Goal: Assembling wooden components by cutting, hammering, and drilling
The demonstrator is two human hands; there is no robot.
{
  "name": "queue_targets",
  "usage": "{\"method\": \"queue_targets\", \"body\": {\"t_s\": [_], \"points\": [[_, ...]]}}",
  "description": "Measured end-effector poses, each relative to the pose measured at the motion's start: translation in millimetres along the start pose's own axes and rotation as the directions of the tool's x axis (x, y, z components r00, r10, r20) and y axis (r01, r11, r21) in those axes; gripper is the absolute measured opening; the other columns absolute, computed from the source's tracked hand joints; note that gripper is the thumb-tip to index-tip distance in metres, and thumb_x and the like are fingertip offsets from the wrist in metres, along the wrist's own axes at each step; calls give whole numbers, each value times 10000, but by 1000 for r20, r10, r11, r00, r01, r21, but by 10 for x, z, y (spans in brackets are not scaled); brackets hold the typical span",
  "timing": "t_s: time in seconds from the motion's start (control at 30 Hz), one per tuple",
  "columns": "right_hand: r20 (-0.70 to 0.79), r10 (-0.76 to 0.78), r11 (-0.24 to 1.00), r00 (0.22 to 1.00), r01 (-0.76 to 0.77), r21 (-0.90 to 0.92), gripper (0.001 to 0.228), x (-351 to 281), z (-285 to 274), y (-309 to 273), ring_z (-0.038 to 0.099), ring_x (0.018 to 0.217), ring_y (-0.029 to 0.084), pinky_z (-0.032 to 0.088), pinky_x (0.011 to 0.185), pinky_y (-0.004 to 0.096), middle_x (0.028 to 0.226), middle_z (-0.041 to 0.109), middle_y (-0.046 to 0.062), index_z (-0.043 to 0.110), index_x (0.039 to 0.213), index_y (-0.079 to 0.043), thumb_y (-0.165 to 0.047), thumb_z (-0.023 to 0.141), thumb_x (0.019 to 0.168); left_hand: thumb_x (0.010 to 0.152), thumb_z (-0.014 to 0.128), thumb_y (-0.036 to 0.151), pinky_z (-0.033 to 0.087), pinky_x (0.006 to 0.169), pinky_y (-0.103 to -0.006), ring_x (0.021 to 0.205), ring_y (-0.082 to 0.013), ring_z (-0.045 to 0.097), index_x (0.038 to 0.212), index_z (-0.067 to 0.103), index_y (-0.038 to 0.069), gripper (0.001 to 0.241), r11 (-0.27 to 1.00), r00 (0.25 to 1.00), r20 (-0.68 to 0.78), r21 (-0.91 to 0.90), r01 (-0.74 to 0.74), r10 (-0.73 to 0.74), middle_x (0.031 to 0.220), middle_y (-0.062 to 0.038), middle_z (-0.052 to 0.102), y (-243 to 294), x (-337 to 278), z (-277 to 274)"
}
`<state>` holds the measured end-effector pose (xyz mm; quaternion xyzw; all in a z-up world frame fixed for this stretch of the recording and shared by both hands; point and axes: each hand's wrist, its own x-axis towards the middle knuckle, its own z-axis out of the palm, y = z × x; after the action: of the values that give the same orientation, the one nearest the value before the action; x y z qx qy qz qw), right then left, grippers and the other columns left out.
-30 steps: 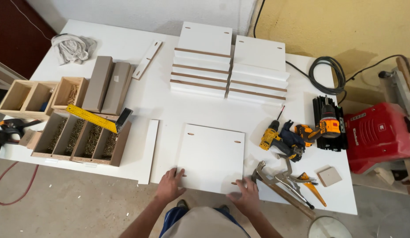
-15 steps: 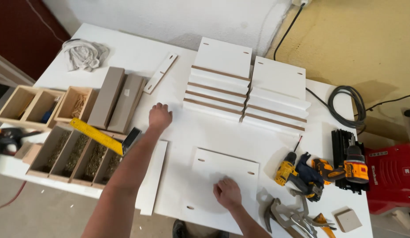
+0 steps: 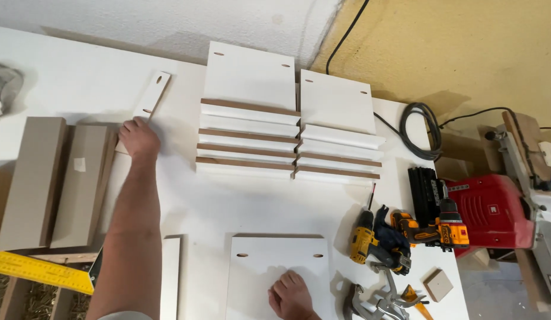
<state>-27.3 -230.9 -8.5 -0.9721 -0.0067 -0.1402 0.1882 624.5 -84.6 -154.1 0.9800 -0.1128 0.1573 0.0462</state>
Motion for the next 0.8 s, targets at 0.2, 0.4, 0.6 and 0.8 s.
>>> {"method": "queue_targets", "body": {"t_s": [0.2,0.4,0.6,0.8], "points": [[-9,-19,1000,1000,19,2,238,49,-44,-4,503,713,309,466,671,414,794,510,100,539,761,-88,-220,597,951,806,644,89,460,582,-501,729,-403,520,1117,578,63,319,969,959,-278,-247,-12,-59,935,-165,509,207,35,-277],[-36,-29,998,999,27,-48,278,-21,6,-10,490,693,291,450,633,393,755,484,82,489,730,-96,-213,618,947,958,517,153,545,615,-310,764,-160,654,1177,678,118,274,-509,822,519,-786,351,-235,870,-29,687,605,-527,-2380],[-154,-47,999,987,50,18,215,-42,-13,-73,522,688,300,481,631,403,742,518,59,505,738,-118,-164,632,904,877,651,180,523,560,-366,557,-224,612,1099,574,96,250,-582,669,706,-652,485,-234,804,-154,702,763,-1655,-3216],[-93,-24,999,995,26,29,344,-33,-36,-33,521,650,290,432,621,446,672,541,75,521,649,-86,-226,590,955,890,693,167,499,721,-292,740,-144,641,874,706,90,80,106,831,557,-826,553,5,782,-40,719,594,-3249,-3992]]}}
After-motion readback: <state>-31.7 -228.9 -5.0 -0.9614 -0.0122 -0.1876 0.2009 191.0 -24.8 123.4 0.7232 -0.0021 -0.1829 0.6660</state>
